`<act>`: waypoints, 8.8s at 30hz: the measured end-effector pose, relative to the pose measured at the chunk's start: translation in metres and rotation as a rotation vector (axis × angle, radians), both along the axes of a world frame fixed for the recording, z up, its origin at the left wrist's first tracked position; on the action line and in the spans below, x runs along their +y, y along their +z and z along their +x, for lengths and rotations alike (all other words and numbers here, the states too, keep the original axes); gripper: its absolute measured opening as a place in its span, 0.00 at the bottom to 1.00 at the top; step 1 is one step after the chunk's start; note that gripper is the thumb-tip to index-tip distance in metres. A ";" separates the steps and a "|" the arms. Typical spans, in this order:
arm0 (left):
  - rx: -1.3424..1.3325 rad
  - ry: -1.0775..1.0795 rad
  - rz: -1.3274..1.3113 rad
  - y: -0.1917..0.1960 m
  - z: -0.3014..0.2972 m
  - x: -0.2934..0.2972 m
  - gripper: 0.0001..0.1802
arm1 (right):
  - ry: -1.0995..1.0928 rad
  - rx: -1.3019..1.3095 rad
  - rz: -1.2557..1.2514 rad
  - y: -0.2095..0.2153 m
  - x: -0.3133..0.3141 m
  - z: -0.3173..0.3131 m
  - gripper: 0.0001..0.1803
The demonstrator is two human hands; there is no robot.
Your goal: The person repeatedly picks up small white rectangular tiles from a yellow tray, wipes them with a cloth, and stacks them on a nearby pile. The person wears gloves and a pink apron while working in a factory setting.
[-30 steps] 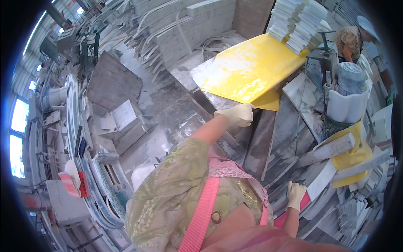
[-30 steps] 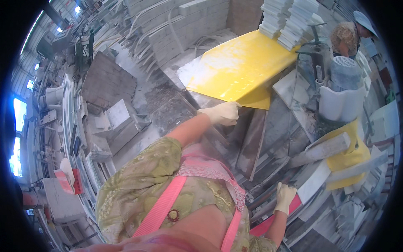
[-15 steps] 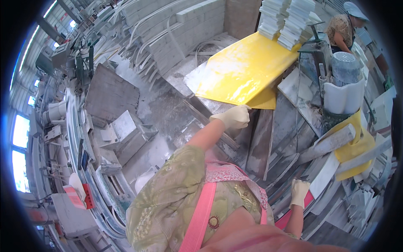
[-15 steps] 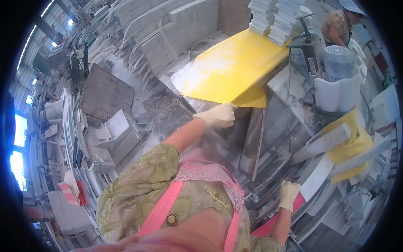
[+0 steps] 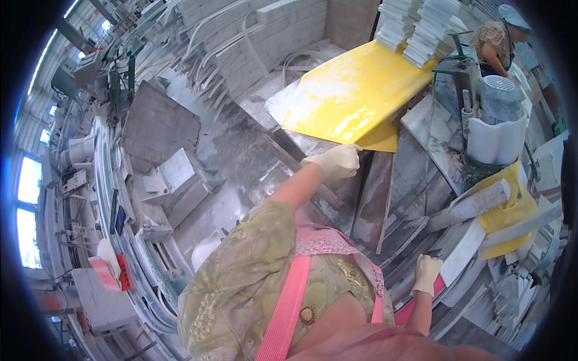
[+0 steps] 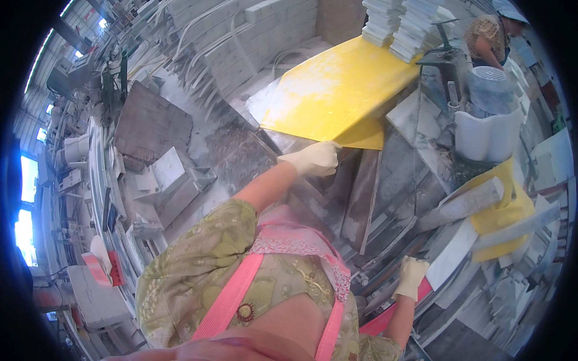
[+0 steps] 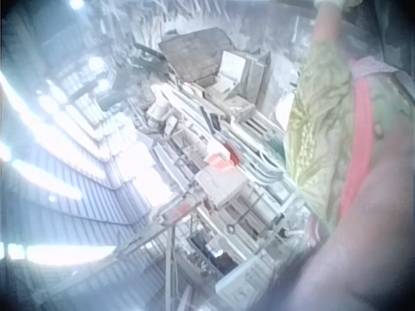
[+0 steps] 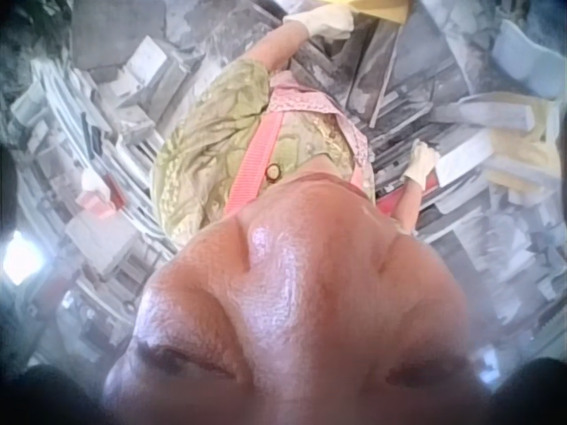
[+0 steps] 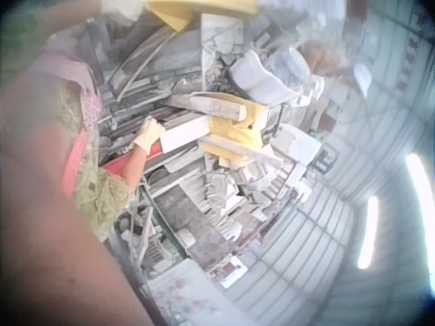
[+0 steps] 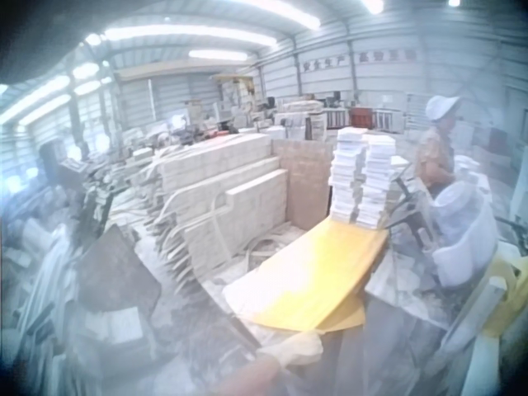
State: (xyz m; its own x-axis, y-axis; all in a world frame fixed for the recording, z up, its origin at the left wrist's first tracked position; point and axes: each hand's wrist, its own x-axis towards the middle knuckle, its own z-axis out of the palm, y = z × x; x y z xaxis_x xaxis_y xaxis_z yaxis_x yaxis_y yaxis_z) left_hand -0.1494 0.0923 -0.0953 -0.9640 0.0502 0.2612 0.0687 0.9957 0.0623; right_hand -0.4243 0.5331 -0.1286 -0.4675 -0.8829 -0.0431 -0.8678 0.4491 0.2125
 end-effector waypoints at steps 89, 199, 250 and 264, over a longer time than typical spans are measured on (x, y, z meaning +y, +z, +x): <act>-0.210 0.131 -0.047 0.001 -0.004 0.005 0.16 | -0.711 0.185 0.031 0.033 0.003 0.048 0.42; 0.053 0.601 1.184 0.105 0.064 -0.083 0.40 | -0.304 -1.234 -1.072 0.106 -0.418 0.250 0.19; 0.025 0.991 0.362 0.031 0.008 -0.077 0.26 | -0.349 0.168 -0.398 -0.006 0.030 -0.074 0.30; 0.059 0.930 0.767 0.068 0.016 -0.064 0.26 | -0.623 -0.051 -0.079 0.069 0.088 0.130 0.56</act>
